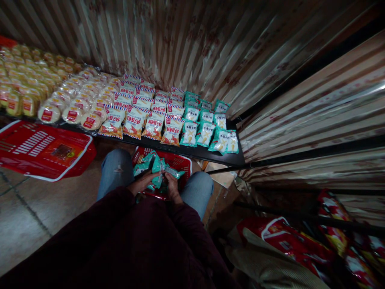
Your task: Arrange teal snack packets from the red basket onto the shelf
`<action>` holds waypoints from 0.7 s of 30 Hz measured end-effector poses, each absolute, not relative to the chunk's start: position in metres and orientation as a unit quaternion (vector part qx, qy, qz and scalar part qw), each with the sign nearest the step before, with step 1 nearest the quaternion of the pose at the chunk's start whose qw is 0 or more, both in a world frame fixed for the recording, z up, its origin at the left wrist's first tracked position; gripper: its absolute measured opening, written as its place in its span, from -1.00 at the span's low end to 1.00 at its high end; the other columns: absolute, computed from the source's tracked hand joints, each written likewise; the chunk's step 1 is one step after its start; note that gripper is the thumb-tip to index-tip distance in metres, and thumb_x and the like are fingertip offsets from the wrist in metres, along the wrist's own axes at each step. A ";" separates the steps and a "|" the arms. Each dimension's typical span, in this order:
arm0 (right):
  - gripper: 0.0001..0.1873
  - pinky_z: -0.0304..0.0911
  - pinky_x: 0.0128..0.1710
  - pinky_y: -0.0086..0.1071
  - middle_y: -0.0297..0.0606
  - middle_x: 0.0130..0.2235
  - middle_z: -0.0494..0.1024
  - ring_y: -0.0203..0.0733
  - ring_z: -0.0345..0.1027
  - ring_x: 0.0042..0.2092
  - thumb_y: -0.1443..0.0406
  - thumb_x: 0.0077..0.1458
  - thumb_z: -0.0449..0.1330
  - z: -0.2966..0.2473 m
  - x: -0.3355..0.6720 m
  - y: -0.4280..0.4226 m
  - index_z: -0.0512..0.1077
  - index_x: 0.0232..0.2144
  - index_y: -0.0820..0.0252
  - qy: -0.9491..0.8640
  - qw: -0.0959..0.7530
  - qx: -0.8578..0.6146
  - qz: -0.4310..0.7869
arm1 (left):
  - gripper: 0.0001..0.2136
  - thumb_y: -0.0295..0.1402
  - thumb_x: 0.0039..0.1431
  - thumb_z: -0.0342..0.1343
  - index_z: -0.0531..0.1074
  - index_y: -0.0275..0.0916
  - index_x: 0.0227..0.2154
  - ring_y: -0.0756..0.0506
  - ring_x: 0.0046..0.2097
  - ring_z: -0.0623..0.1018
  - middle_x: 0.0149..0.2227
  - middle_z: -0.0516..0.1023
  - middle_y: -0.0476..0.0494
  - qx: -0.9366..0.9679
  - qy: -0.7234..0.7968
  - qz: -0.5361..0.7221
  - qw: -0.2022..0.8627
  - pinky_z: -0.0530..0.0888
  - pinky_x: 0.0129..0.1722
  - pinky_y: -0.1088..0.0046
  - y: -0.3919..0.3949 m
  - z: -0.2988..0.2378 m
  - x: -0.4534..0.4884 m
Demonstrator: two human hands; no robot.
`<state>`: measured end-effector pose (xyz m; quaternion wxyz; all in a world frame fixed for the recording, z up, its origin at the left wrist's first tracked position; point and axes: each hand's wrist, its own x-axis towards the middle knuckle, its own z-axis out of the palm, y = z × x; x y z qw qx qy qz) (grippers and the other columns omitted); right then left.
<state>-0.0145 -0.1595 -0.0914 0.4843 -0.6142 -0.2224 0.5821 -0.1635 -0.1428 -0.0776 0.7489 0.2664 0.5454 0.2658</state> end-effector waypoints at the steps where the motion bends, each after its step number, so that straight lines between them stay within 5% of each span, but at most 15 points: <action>1: -0.64 0.23 -0.32 -0.36 -0.31 -0.37 0.61 -0.21 0.35 -0.36 0.06 -0.26 0.32 -0.091 -0.014 -0.160 0.60 -0.39 0.14 -0.222 0.485 -0.613 0.582 | -0.40 0.02 -0.20 0.30 0.44 -0.17 -0.07 -0.20 -0.07 0.53 -0.07 0.55 -0.19 0.263 0.543 0.261 0.754 0.43 -0.18 0.36 -0.142 -0.078 -0.164; 15: -0.63 0.23 -0.33 -0.38 -0.34 -0.40 0.57 -0.28 0.31 -0.42 0.13 -0.28 0.34 -0.092 -0.014 -0.160 0.59 -0.34 0.14 -0.206 0.490 -0.608 0.590 | -0.63 -0.38 -0.25 0.19 0.46 -0.26 -0.25 -0.11 -0.47 0.53 -0.44 0.57 -0.10 0.196 0.504 0.268 0.797 0.47 -0.43 0.36 -0.134 -0.077 -0.159; 21: -0.62 0.20 -0.40 -0.39 -0.40 -0.49 0.51 -0.32 0.25 -0.49 0.15 -0.28 0.33 -0.093 -0.014 -0.160 0.57 -0.31 0.14 -0.201 0.487 -0.605 0.597 | -0.68 -0.39 -0.28 0.13 0.46 -0.29 -0.33 -0.12 -0.52 0.51 -0.53 0.54 -0.10 0.170 0.509 0.250 0.806 0.48 -0.48 0.32 -0.133 -0.083 -0.161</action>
